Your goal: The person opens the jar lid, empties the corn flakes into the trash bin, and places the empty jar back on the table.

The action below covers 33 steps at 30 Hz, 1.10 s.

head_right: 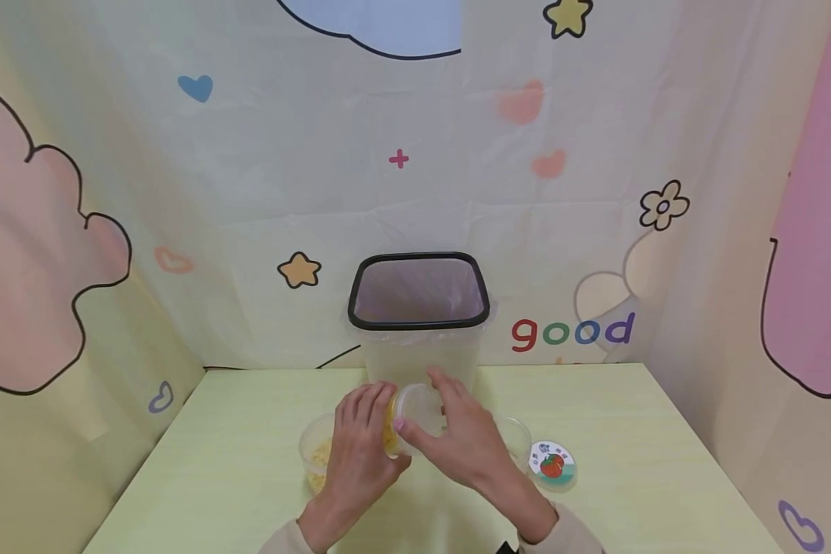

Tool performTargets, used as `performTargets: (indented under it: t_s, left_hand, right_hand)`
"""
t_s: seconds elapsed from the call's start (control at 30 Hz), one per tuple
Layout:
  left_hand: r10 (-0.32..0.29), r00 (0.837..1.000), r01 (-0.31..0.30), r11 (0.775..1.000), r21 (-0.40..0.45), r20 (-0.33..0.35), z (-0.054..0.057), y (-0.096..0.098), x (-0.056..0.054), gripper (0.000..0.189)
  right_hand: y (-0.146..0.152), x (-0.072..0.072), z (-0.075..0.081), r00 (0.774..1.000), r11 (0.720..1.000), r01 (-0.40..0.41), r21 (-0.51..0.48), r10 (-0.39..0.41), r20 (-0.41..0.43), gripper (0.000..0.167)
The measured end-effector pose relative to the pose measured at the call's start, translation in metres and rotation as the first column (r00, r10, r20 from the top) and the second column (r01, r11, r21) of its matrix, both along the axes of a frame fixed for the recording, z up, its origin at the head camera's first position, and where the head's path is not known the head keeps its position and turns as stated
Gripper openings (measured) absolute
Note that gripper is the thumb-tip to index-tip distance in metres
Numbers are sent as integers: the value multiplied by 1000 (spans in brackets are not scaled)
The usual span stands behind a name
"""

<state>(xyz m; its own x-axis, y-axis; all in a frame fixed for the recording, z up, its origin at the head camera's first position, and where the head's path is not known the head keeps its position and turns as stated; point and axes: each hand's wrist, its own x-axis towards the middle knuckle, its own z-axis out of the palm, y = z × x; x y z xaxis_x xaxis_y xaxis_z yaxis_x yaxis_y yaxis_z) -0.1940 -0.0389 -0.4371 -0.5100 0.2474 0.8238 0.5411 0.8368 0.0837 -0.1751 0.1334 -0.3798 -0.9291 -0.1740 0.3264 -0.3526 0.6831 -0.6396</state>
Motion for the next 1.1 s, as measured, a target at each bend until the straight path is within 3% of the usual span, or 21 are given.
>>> performTargets:
  t_s: [0.3,0.47,0.6,0.77,0.87,1.1]
  left_hand:
    - [4,1000,-4,1000,-16,-24,-1,1,-1,100]
    - [22,1000,-22,999,-28,5,-1,0,1,96]
    - [26,1000,-26,999,-29,1,0,0,2,92]
    - [21,1000,-21,999,-27,-16,0,-1,2,95]
    - [11,1000,-11,1000,-25,-16,1,-1,2,98]
    - [1,1000,-2,1000,-9,-12,0,-2,2,98]
  right_hand:
    - [-5,0,-1,998,999,16,51,-13,-56,73]
    - [-2,-1,-3,992,997,-79,27,81,-101,71]
    - [3,-3,-5,972,985,-172,33,175,-155,70]
    - [7,-6,-6,925,963,-240,124,266,-272,71]
    - [9,-8,-7,885,944,-262,201,318,-339,73]
    - [17,-12,-9,751,871,-356,339,482,-451,85]
